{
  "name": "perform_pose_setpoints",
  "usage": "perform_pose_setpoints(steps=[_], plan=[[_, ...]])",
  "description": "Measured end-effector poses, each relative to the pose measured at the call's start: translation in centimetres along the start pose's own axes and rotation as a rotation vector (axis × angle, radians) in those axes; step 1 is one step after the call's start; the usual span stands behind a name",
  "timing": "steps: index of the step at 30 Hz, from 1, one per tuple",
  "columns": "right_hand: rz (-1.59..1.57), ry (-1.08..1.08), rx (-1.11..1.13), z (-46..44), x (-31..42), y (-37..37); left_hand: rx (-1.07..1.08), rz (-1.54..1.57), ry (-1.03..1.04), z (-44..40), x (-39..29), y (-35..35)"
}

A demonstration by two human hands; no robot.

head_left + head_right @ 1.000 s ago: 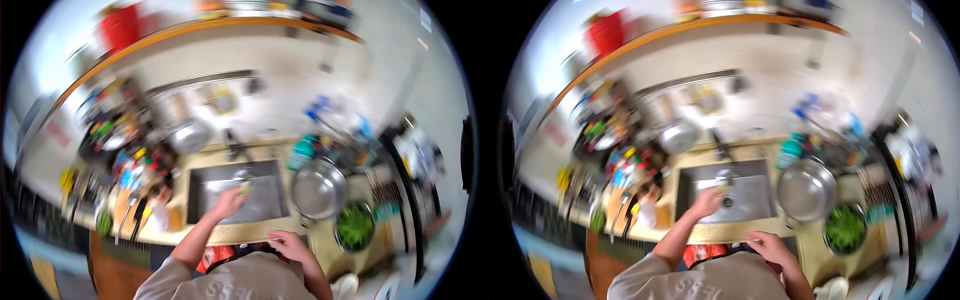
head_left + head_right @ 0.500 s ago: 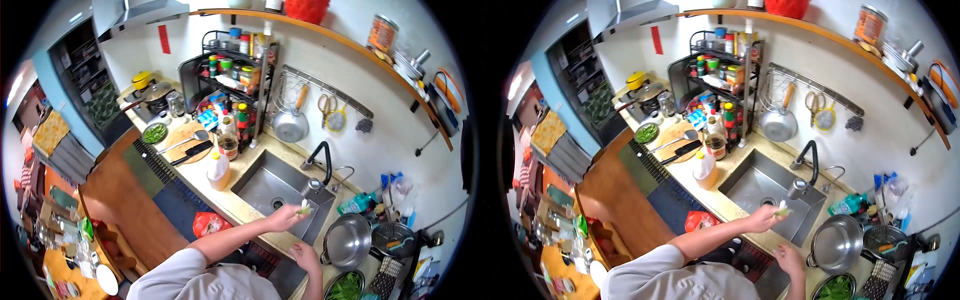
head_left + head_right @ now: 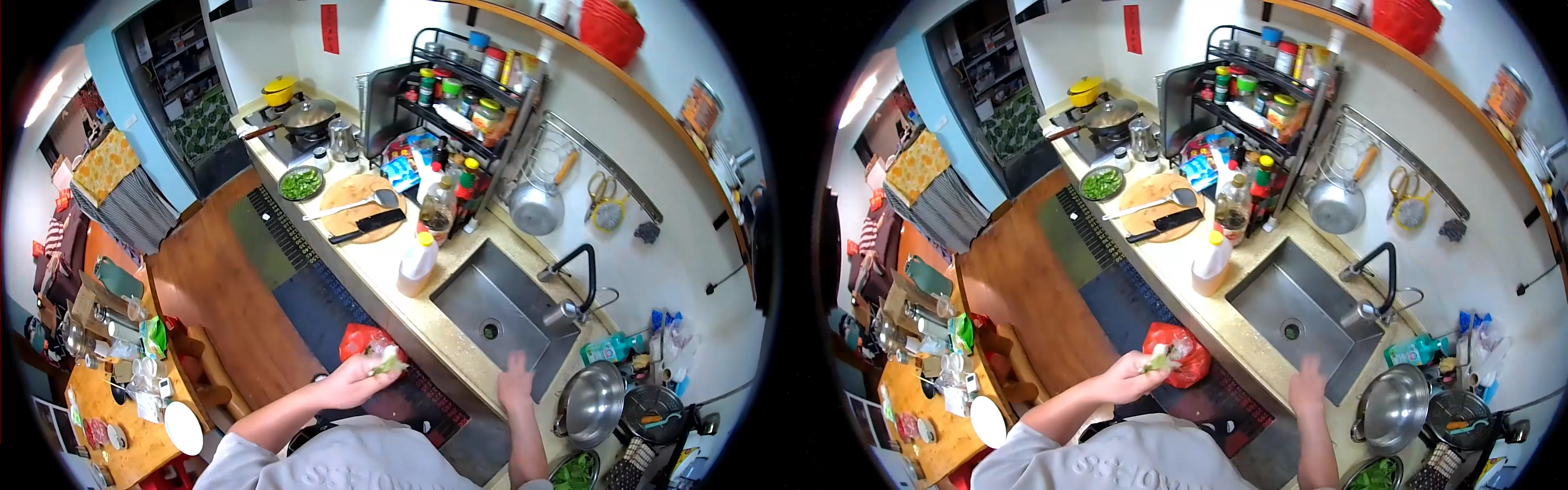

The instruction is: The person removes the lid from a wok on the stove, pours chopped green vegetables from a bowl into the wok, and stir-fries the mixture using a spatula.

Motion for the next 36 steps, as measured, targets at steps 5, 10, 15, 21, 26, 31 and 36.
perform_pose_setpoints(steps=[5,10,15,21,26,31,36], plan=[[-0.111,-0.228,-0.017,-0.5,18.1,-9.9,-0.127,-0.17,-0.019,5.5,1.0,-14.0],[-0.324,-0.401,-0.259,-6.3,38.6,-19.0,-0.199,-0.318,-0.039,8.5,1.0,-28.5],[-0.342,-0.321,-0.355,-20.2,52.9,-23.8,-0.248,-0.461,-0.007,10.1,-0.4,-38.6],[-0.468,0.026,-0.704,-35.8,61.0,-35.1,-0.384,-0.42,-0.042,13.4,1.4,-44.1],[-0.615,0.303,-0.61,-42.8,61.3,-35.7,-0.554,-0.334,-0.185,16.6,4.0,-46.6],[-0.608,0.326,-0.779,-44.5,62.2,-34.8,-0.621,-0.315,-0.257,18.1,4.9,-48.5],[-0.517,0.245,-0.921,-40.6,63.4,-36.4,-0.735,-0.174,-0.254,17.7,5.0,-48.9]])
Point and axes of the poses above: each hand's wrist, its own z-axis away from the middle knuckle, its own y-axis out of the palm, x = y × z, the point moved 8 cm from there along -z, towards the middle knuckle, and after that the axes turned 10 degrees about y, right-handed, at the moved point
